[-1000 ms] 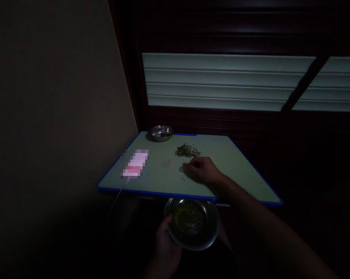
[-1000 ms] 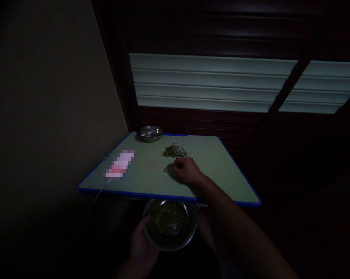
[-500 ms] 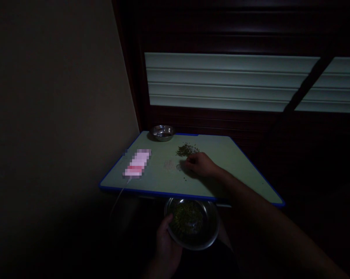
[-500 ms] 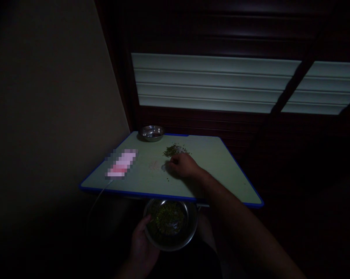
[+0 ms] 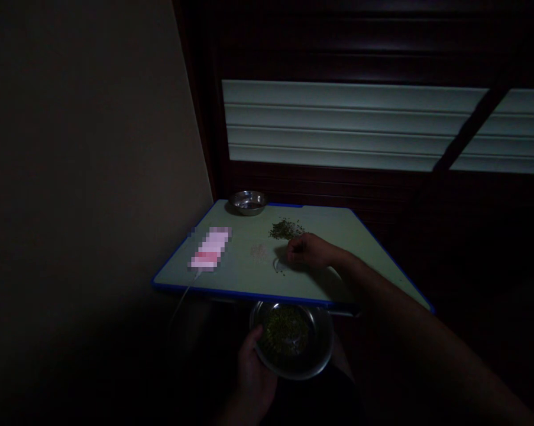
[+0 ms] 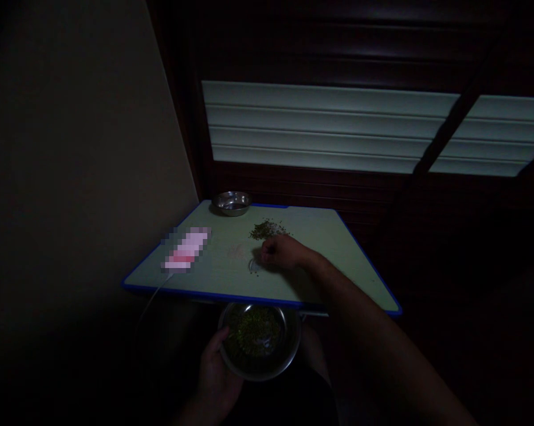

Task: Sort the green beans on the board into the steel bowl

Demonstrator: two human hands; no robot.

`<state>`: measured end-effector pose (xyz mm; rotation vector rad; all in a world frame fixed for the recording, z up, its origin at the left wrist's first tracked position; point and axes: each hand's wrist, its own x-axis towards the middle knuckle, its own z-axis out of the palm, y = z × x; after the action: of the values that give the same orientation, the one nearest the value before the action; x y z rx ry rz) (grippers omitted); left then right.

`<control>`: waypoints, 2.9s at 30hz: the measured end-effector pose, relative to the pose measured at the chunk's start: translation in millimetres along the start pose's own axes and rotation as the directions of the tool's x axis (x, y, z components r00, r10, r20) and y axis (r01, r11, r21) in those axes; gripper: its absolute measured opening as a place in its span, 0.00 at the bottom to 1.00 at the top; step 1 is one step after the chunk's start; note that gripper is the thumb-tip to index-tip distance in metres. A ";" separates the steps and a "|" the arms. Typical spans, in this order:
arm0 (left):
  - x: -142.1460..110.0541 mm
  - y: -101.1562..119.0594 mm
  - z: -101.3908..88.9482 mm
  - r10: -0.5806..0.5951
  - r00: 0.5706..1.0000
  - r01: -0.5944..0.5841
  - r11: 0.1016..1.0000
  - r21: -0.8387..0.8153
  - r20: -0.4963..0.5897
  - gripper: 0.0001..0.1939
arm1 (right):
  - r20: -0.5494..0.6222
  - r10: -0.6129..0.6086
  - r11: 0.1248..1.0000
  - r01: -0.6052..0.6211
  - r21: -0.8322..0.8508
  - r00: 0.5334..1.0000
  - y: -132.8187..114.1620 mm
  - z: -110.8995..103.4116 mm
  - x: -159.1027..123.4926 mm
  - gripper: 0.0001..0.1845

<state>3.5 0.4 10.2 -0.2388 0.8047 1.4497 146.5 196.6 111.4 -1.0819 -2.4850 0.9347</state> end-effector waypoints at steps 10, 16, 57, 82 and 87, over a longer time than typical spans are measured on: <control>3.4 -0.6 -2.4 0.000 1.000 0.000 1.000 -0.003 0.014 0.12 | -0.015 -0.007 1.000 0.007 0.005 1.000 2.7 3.5 -6.6 0.10; 8.3 -1.4 -6.6 -0.008 0.999 0.007 1.000 0.011 0.038 0.11 | 0.007 0.013 0.998 -0.013 0.058 1.000 -1.2 9.8 -5.5 0.10; 11.1 -2.3 -7.3 -0.012 0.999 0.011 0.999 0.031 0.032 0.10 | -0.363 0.457 0.889 -0.427 0.164 0.812 17.3 10.8 -45.1 0.07; 13.1 1.0 -16.7 -0.066 0.996 0.066 0.998 0.005 0.067 0.14 | -0.409 0.513 0.831 -0.556 0.016 0.755 -16.6 41.1 -24.3 0.11; 13.6 2.3 -17.8 -0.091 0.993 0.091 0.996 0.006 0.077 0.13 | -0.406 0.518 0.823 -0.567 -0.002 0.753 -26.5 48.4 -12.7 0.14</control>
<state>-5.8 0.7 -10.2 -0.2138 0.7243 1.3640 117.5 151.9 92.5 -1.8956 -1.9399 0.6033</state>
